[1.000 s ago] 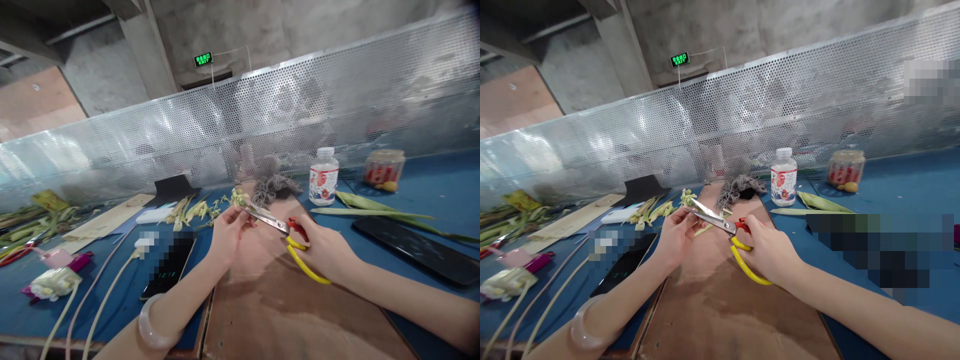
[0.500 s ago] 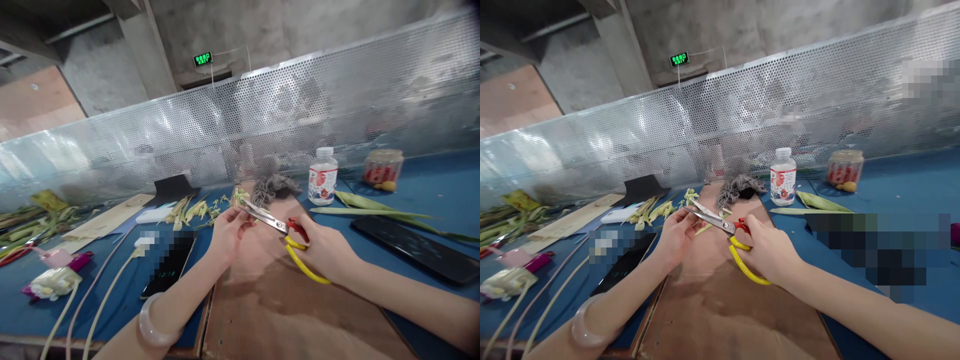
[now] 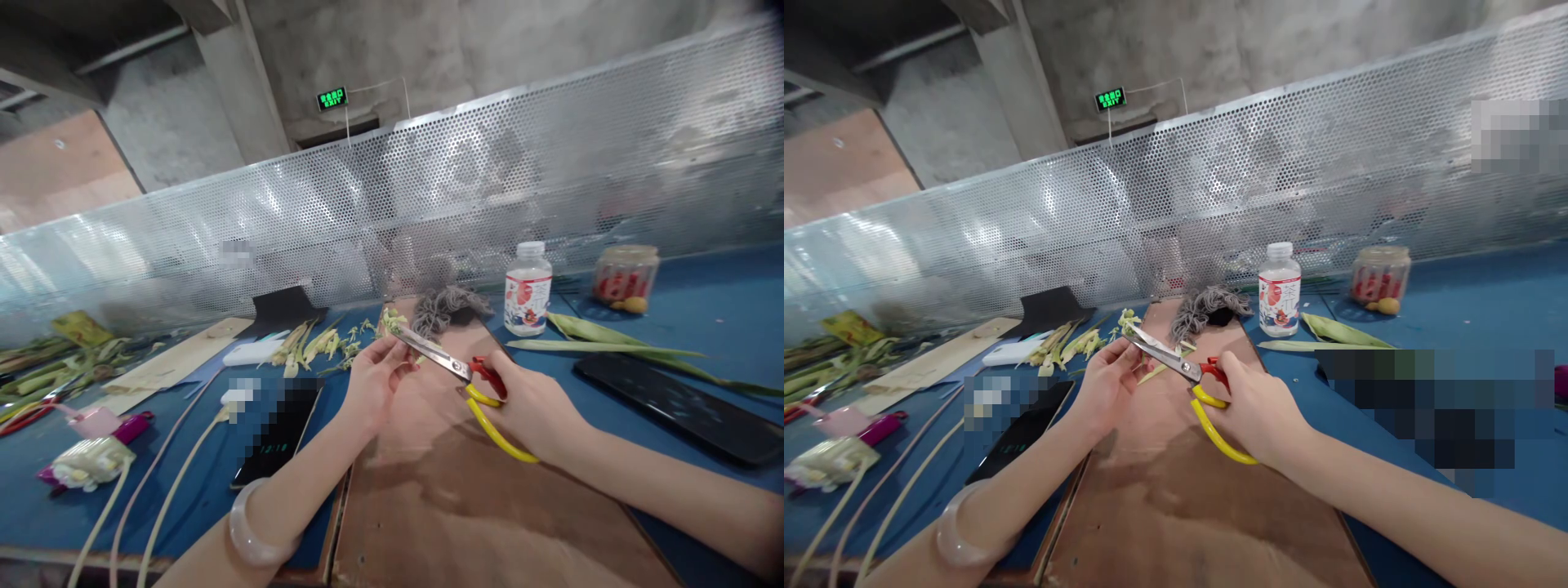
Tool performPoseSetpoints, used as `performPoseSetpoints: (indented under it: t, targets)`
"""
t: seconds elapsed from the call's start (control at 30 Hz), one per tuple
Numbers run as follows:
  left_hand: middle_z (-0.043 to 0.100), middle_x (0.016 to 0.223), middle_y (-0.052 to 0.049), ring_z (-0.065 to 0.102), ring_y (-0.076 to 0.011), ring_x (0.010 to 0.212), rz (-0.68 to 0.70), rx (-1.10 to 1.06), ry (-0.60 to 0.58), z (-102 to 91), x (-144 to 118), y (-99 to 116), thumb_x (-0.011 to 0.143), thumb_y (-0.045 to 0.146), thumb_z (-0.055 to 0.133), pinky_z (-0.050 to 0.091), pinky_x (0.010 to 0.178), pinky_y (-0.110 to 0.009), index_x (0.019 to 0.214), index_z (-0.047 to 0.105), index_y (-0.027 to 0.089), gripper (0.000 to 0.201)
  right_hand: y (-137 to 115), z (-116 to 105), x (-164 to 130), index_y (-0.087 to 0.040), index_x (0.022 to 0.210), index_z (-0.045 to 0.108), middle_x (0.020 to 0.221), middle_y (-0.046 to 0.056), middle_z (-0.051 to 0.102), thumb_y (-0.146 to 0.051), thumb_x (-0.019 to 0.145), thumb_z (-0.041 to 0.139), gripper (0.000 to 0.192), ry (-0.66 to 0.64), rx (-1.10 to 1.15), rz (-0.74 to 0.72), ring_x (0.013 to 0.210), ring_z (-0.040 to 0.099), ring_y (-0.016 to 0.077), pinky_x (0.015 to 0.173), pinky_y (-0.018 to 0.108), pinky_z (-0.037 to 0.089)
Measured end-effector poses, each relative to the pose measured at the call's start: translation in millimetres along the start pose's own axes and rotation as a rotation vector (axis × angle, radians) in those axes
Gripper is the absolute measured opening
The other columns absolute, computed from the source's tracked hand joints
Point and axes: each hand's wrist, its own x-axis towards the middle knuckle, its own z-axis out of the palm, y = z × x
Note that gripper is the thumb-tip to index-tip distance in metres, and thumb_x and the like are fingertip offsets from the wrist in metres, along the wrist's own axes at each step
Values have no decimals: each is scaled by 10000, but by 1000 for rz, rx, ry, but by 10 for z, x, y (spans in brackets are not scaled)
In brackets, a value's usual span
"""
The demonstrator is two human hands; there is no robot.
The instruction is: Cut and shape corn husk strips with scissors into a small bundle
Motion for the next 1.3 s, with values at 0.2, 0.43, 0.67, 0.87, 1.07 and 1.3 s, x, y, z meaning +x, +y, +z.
performPoseSetpoints:
  t: [0.2, 0.43, 0.67, 0.87, 1.07, 1.3]
  targets:
    - [661, 701, -10, 610, -90, 639, -5, -9, 44, 24, -25, 36, 682, 255, 755, 502, 622, -219, 717, 670, 140, 147, 63, 1, 14, -240, 887, 355, 689, 1, 564, -478, 821, 472, 274, 68, 199, -45, 552, 533, 173, 511, 251, 364]
    - [703, 745, -26, 658, -121, 679, -25, -21, 22, 54, -40, 48, 689, 239, 745, 517, 645, -239, 700, 628, 145, 151, 77, 15, 17, -222, 929, 380, 736, 2, 537, -481, 816, 494, 305, 81, 335, -69, 589, 496, 151, 550, 267, 402]
    - [698, 750, -26, 653, -126, 676, -15, -2, 32, 32, -34, 29, 668, 238, 757, 521, 643, -255, 682, 609, 148, 173, -30, 8, 13, -230, 793, 381, 653, -58, 438, -482, 821, 485, 275, -110, 782, -42, 528, 428, 98, 482, 225, 377]
    - [630, 670, 12, 595, -82, 609, 19, 7, 70, 37, -36, 21, 639, 221, 774, 496, 575, -211, 689, 634, 148, 166, -68, 31, -42, -236, 810, 369, 536, -107, 358, -495, 789, 529, 305, -331, 996, 104, 359, 321, 53, 338, 181, 281]
    - [621, 655, 16, 583, -80, 590, 119, 98, 127, 42, -27, 51, 677, 256, 741, 496, 592, -216, 708, 622, 154, 159, -104, 29, -33, -233, 736, 361, 462, -93, 355, -555, 807, 453, 343, -468, 1113, 274, 345, 341, 76, 317, 176, 241]
    - [644, 681, 8, 595, -94, 573, 159, 179, 216, 34, -21, 41, 679, 261, 731, 507, 592, -239, 749, 620, 161, 165, -90, -16, -13, -220, 664, 355, 465, -74, 354, -569, 830, 402, 389, -614, 1146, 239, 351, 290, 69, 319, 182, 194]
